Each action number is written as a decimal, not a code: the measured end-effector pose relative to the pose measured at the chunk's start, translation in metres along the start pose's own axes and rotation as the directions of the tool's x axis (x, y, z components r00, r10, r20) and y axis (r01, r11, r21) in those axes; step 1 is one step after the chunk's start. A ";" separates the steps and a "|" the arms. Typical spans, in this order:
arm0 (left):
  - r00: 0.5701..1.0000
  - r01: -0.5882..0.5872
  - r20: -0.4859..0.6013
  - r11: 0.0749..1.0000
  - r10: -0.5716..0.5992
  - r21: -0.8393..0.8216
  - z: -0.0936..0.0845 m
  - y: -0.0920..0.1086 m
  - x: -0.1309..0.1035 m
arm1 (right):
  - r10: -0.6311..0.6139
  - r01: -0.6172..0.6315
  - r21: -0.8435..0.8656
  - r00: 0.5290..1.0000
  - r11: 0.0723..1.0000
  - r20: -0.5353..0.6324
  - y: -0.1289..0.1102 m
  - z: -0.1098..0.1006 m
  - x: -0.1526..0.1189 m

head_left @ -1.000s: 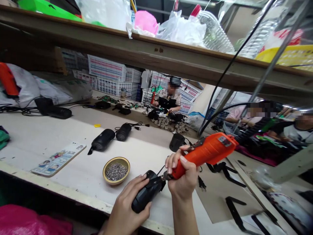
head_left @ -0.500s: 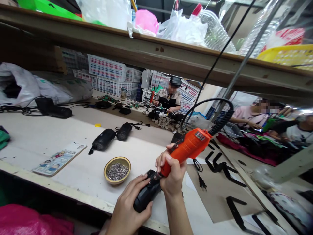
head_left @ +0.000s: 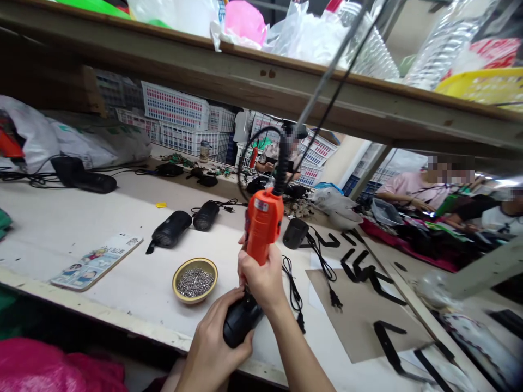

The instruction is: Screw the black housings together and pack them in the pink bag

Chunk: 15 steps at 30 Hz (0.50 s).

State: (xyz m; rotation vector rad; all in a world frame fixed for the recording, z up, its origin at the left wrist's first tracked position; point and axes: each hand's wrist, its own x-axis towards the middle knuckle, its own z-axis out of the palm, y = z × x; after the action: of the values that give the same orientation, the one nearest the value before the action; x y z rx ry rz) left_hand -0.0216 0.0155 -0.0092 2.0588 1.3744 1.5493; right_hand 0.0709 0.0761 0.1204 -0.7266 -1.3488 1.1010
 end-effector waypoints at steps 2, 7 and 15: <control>1.000 0.018 -0.005 1.000 -0.018 -0.001 0.000 -0.001 -0.001 | 0.030 -0.030 0.001 0.999 1.000 0.040 0.001 0.003 0.001; 0.999 0.048 0.017 0.999 -0.048 0.007 0.000 -0.009 -0.003 | 0.025 -0.027 0.039 0.998 0.999 0.050 0.008 0.003 0.004; 1.000 0.016 0.019 1.000 -0.017 0.015 0.013 -0.041 -0.008 | -0.056 0.062 0.077 0.995 0.995 -0.080 0.012 0.002 -0.009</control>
State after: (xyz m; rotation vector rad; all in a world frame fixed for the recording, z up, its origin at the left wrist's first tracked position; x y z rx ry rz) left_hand -0.0324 0.0354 -0.0462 2.0599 1.3965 1.5138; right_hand 0.0677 0.0719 0.1062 -0.6600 -1.2464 1.0631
